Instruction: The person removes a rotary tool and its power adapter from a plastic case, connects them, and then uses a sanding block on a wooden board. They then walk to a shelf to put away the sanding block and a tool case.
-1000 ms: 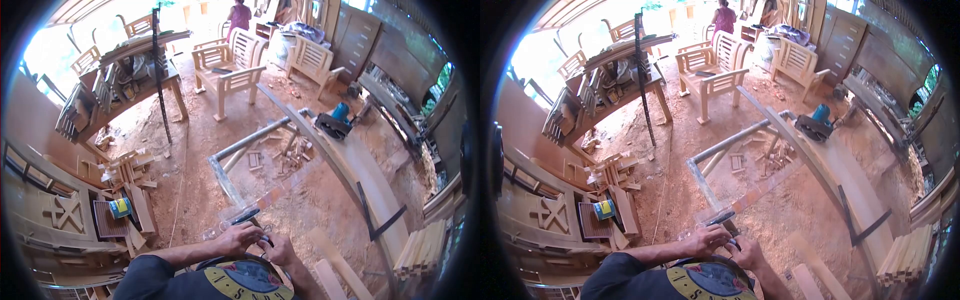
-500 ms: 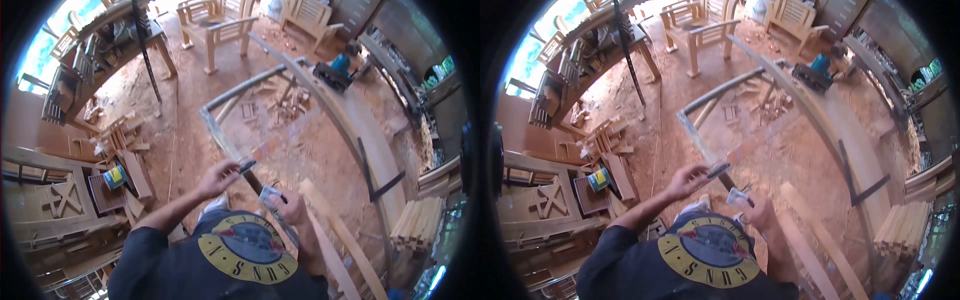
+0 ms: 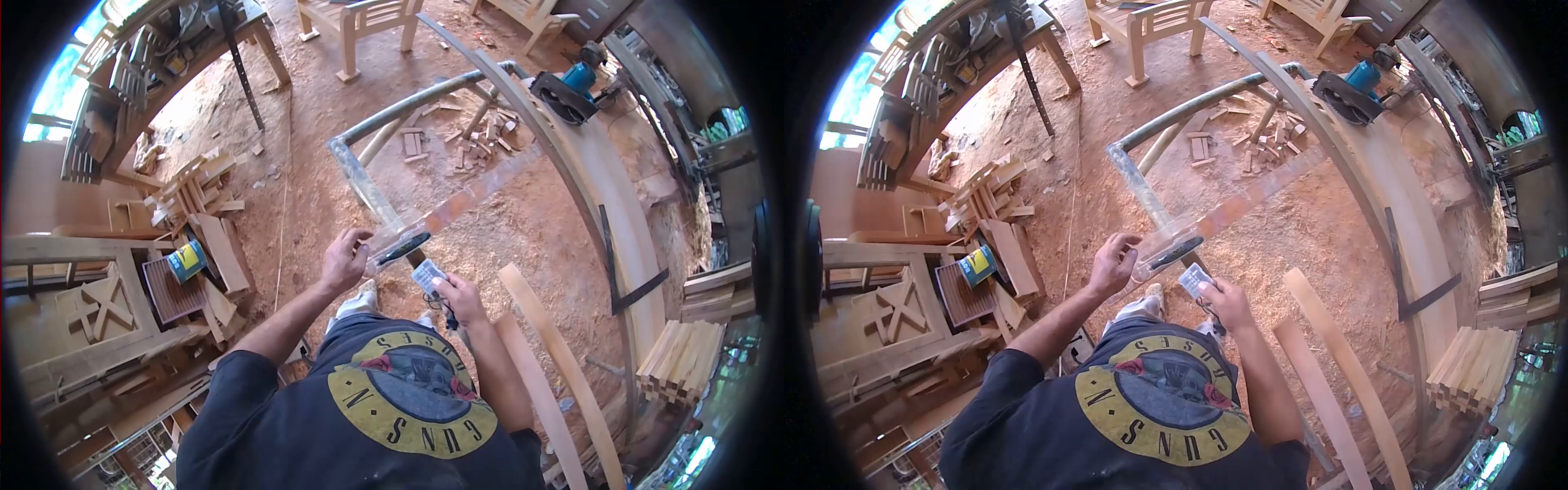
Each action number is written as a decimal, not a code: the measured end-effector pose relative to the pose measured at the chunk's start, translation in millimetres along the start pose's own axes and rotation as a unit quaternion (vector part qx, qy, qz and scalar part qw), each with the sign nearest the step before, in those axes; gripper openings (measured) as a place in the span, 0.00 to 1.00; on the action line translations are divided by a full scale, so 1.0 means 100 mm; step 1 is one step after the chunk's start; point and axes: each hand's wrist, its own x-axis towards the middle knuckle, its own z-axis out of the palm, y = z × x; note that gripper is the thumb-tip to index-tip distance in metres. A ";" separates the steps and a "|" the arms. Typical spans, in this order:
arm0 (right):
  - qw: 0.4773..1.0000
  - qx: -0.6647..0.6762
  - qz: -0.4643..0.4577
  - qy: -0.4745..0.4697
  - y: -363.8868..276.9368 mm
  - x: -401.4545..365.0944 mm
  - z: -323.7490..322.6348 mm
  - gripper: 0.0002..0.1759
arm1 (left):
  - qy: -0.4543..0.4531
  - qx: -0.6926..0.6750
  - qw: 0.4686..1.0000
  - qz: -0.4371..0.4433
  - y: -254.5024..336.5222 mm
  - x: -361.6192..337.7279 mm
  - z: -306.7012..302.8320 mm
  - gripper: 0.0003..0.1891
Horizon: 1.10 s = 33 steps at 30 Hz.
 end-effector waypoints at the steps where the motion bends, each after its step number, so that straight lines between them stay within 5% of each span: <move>1: 0.999 0.024 0.031 -0.008 0.01 0.12 0.06 0.12 | 0.023 0.005 1.000 -0.008 -0.06 0.01 0.01 0.12; 3: 0.998 0.032 0.046 -0.034 0.02 0.30 0.19 0.12 | 0.071 0.018 0.997 -0.029 -0.31 0.04 0.06 0.12; 11: 0.998 -0.022 0.057 0.009 0.09 0.84 0.60 0.11 | -0.032 0.026 0.990 -0.138 -0.72 0.10 0.00 0.17; 27: 0.991 0.094 0.045 0.090 0.05 1.02 0.61 0.10 | -0.055 0.011 0.988 -0.143 -0.79 0.17 0.11 0.17; 33: 0.996 -0.047 0.057 0.045 -0.10 0.92 0.88 0.10 | -0.071 -0.077 0.980 -0.167 -1.00 0.17 0.15 0.17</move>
